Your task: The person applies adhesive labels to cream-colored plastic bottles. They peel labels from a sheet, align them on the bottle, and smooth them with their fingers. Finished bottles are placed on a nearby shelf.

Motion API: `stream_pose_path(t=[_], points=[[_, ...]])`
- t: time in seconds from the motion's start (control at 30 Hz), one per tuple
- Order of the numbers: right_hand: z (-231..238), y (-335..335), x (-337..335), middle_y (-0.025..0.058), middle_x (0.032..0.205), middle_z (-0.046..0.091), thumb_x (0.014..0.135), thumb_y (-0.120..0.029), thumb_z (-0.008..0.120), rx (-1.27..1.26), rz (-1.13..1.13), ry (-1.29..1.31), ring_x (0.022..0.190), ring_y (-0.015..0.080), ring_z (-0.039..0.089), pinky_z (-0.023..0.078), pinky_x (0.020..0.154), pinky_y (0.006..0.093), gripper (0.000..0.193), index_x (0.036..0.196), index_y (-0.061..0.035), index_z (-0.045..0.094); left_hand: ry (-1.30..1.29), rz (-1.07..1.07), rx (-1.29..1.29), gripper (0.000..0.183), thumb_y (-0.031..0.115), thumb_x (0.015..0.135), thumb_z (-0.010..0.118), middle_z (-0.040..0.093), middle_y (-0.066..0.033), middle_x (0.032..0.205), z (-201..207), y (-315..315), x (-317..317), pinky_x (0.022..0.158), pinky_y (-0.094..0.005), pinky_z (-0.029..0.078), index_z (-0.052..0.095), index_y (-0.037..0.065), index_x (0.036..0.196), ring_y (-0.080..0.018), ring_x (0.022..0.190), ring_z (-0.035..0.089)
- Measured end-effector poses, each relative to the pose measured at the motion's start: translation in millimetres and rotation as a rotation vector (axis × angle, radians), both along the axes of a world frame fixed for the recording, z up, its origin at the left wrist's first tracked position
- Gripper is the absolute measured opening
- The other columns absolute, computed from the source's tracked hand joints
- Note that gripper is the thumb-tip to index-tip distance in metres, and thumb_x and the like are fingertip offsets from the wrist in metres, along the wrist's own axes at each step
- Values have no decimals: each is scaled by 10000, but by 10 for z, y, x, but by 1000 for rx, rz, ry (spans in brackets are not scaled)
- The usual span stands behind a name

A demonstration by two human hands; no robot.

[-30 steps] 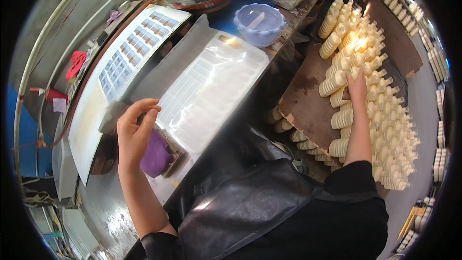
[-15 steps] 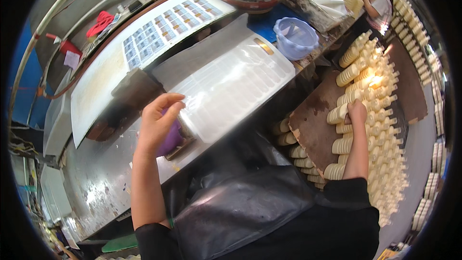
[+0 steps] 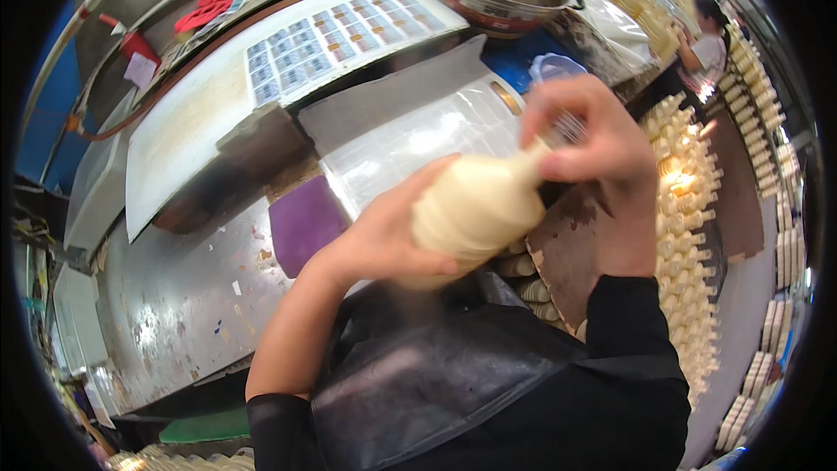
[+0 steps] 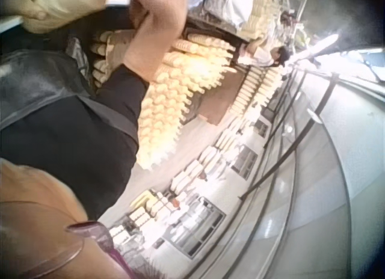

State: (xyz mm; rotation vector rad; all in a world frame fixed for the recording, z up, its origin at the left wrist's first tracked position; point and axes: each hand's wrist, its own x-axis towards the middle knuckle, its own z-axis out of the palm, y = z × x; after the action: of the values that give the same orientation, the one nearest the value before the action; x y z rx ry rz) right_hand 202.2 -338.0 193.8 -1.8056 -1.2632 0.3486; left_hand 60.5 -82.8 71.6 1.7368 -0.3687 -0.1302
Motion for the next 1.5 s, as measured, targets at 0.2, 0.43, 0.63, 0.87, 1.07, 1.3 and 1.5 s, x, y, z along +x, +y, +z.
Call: stream_pose_path(t=[0.2,0.43,0.63,0.87,1.07,1.3,1.5], points=[[-821,1560,3,83,1094,670,1046,-318,616,-45,-190,268,887,104,621,488,723,234,503,1425,-10,494,191,575,-662,854,259,755,898,623,-127,1305,-241,583,-298,1028,-411,513,446,19,1438,-238,1185,626],[-1512,2180,-359,180,1173,696,1014,-321,606,-224,-75,585,1074,230,674,541,911,346,541,1442,-2,516,310,842,-766,751,227,876,817,576,-151,1363,-523,1160,-239,1068,-426,506,397,16,1462,-261,1233,606],[-1917,1316,-13,91,811,719,940,-198,684,-391,-350,172,753,140,677,546,705,305,286,1138,1,736,253,911,-634,773,244,888,790,563,-179,1374,-646,1153,-357,1069,-416,492,363,-2,1485,-272,1249,587],[-2152,743,-624,90,1019,639,846,-212,794,-393,42,-92,869,316,676,553,743,389,239,1017,-75,698,262,913,-616,780,285,899,781,565,-187,1374,-688,1256,-350,1054,-401,496,362,-18,1483,-265,1236,590],[-2292,701,-687,81,987,631,835,-198,802,-338,32,-263,768,304,672,538,668,410,205,946,-83,674,179,1041,-440,773,331,1037,620,492,-219,1456,-668,1063,-416,1104,-398,448,209,-36,1578,-272,1310,522],[-2311,739,-875,74,990,619,826,-176,811,-259,25,-297,737,299,664,536,649,402,223,966,-79,666,71,1088,-343,719,261,1081,546,462,-248,1501,-676,715,-679,1159,-364,360,156,-56,1595,-265,1363,481],[-2373,774,-909,84,944,619,864,-186,771,-292,34,-386,730,313,670,537,629,425,161,946,-91,670,-18,1122,-146,695,241,1065,549,390,-233,1546,-773,586,-779,1200,-390,297,190,-24,1597,-275,1421,410]])
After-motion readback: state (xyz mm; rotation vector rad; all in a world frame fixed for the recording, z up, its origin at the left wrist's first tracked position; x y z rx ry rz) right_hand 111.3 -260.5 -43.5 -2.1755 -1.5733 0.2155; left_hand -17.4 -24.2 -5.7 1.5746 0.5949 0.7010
